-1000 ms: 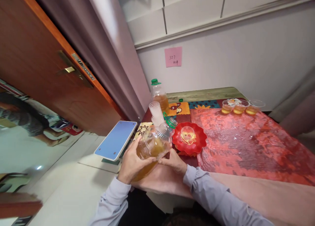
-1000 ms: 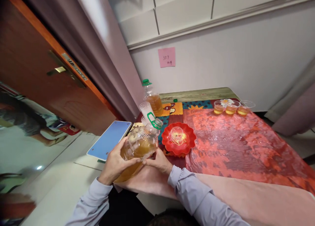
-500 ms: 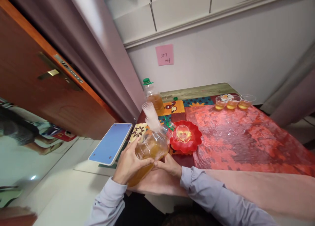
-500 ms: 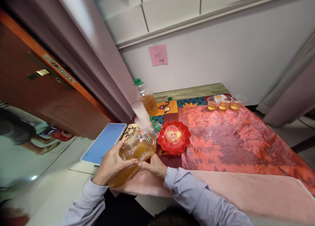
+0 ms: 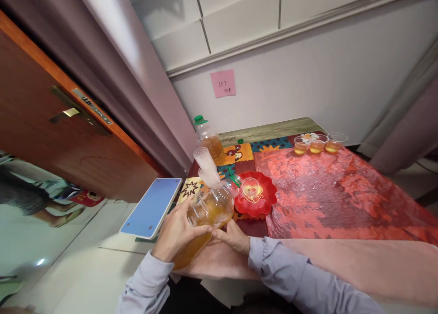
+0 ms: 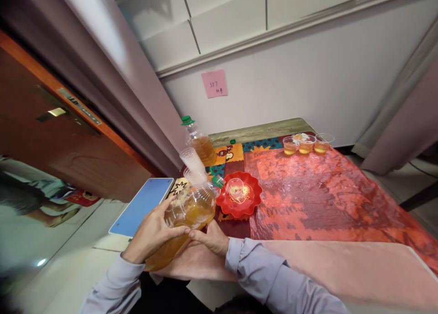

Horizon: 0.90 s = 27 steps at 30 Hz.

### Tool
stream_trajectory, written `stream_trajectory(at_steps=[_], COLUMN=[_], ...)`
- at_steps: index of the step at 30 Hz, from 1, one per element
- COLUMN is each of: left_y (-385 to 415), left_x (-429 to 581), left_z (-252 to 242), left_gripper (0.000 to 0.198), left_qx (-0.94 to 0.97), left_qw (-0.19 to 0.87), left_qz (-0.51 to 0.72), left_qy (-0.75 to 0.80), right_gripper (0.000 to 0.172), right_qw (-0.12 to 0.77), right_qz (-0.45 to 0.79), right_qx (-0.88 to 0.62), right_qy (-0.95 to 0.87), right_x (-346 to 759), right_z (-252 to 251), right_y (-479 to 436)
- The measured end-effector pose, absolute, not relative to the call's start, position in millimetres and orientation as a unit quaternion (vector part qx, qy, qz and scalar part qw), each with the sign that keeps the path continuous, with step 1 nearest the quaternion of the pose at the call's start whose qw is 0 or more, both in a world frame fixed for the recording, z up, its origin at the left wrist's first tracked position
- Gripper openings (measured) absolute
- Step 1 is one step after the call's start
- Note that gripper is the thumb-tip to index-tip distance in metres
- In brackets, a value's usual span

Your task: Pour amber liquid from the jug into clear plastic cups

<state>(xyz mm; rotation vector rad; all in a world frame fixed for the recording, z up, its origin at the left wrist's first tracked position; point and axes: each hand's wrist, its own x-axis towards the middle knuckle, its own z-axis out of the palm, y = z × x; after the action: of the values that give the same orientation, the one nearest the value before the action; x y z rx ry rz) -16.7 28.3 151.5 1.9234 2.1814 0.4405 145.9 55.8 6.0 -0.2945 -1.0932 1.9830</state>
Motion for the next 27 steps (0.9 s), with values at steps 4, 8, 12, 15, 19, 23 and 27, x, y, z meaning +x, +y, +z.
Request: stream_trajectory(at_steps=[4, 8, 12, 15, 19, 23, 27], left_y=[32.8, 37.1, 42.0, 44.6, 45.7, 46.7, 48.8], left_x=[-11.4, -6.6, -3.9, -3.2, -3.0, -2.5, -1.4], left_z=[156.5, 162.4, 166.7, 168.1, 168.7, 169.3, 171.3], left_gripper=[0.098, 0.1, 0.097, 0.098, 0.098, 0.097, 0.097], left_qx=[0.651, 0.654, 0.669, 0.678, 0.678, 0.673, 0.675], left_qw=[0.098, 0.1, 0.095, 0.098, 0.108, 0.12, 0.134], left_qz=[0.141, 0.134, 0.129, 0.128, 0.138, 0.145, 0.141], left_qy=[0.74, 0.738, 0.726, 0.717, 0.714, 0.715, 0.712], right_gripper=[0.091, 0.088, 0.087, 0.087, 0.088, 0.087, 0.085], right_qw=[0.38, 0.37, 0.373, 0.376, 0.372, 0.376, 0.376], right_qz=[0.824, 0.832, 0.838, 0.84, 0.843, 0.842, 0.845], right_qx=[-0.13, -0.133, -0.123, -0.119, -0.121, -0.118, -0.117], right_qy=[-0.4, -0.392, -0.379, -0.372, -0.369, -0.368, -0.361], right_x=[146.4, 146.3, 145.5, 145.0, 145.4, 146.6, 147.3], right_z=[3.0, 1.8, 0.1, -1.3, -0.4, 3.8, 7.1], right_y=[53.0, 52.7, 53.1, 53.1, 53.0, 52.8, 52.7])
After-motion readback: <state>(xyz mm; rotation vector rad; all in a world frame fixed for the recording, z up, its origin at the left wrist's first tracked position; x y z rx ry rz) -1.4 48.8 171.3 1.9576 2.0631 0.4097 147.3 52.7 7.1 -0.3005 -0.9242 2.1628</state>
